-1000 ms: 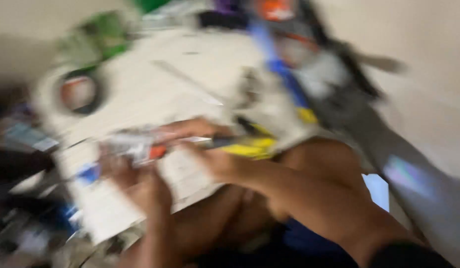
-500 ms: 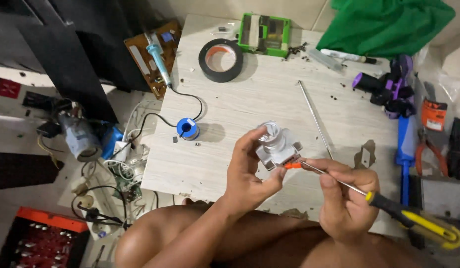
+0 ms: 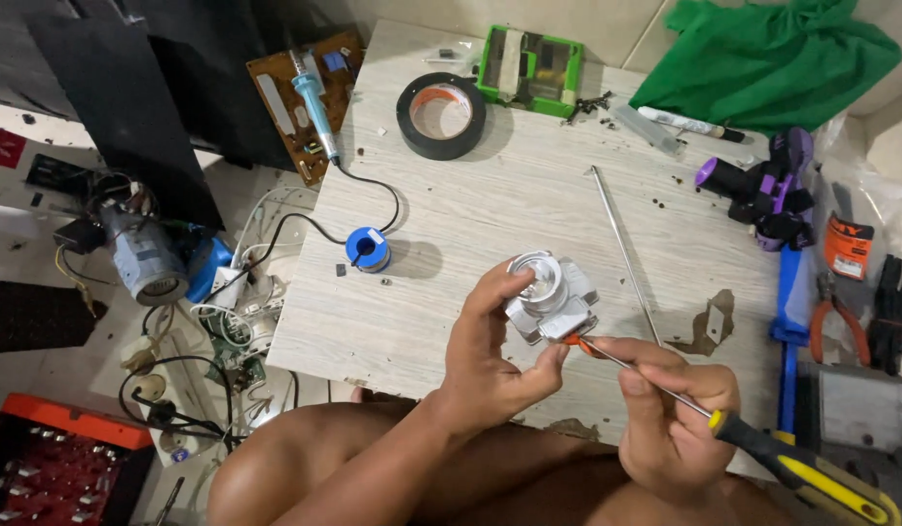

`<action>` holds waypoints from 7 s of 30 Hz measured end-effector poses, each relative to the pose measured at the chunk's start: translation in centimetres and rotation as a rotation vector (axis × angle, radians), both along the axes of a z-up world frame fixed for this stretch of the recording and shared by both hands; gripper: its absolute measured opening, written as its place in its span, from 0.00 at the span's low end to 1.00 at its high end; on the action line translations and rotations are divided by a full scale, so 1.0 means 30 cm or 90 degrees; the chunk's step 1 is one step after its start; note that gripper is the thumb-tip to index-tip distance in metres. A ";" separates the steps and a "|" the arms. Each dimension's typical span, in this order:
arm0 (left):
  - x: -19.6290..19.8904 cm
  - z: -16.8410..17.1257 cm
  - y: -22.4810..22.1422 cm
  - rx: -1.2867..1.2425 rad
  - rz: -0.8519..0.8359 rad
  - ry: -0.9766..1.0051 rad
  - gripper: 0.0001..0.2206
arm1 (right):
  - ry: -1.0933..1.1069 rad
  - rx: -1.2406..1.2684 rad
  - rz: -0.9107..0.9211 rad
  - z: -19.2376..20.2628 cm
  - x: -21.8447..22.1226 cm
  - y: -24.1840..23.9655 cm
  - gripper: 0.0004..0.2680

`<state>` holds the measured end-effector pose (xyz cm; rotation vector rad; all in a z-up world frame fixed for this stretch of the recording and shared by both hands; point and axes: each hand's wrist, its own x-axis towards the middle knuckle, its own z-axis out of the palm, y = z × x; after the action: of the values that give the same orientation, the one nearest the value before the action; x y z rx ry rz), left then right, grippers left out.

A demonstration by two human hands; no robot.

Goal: Disassembling a flashlight using a screwdriver to remove screws and internal components.

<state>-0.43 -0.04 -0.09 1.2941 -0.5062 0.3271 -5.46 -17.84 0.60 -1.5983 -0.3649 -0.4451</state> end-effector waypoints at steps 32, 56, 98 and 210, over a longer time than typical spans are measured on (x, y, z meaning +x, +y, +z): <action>-0.021 0.009 -0.021 -0.089 -0.089 0.028 0.39 | -0.064 -0.071 -0.064 0.023 -0.015 0.049 0.10; -0.027 0.007 -0.054 -0.322 -0.185 0.324 0.37 | -0.080 -0.068 -0.064 0.060 0.004 0.055 0.12; -0.039 0.020 -0.060 -0.257 -0.233 0.387 0.39 | 0.008 -0.090 -0.022 0.078 0.027 0.025 0.10; -0.066 0.001 -0.030 -0.077 -0.058 0.003 0.40 | -0.071 -0.078 0.087 0.044 0.001 -0.032 0.14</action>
<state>-2.41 -0.95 -0.05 1.1510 -0.5312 0.2748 -5.42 -18.81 1.91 -1.6580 -0.5924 -0.4148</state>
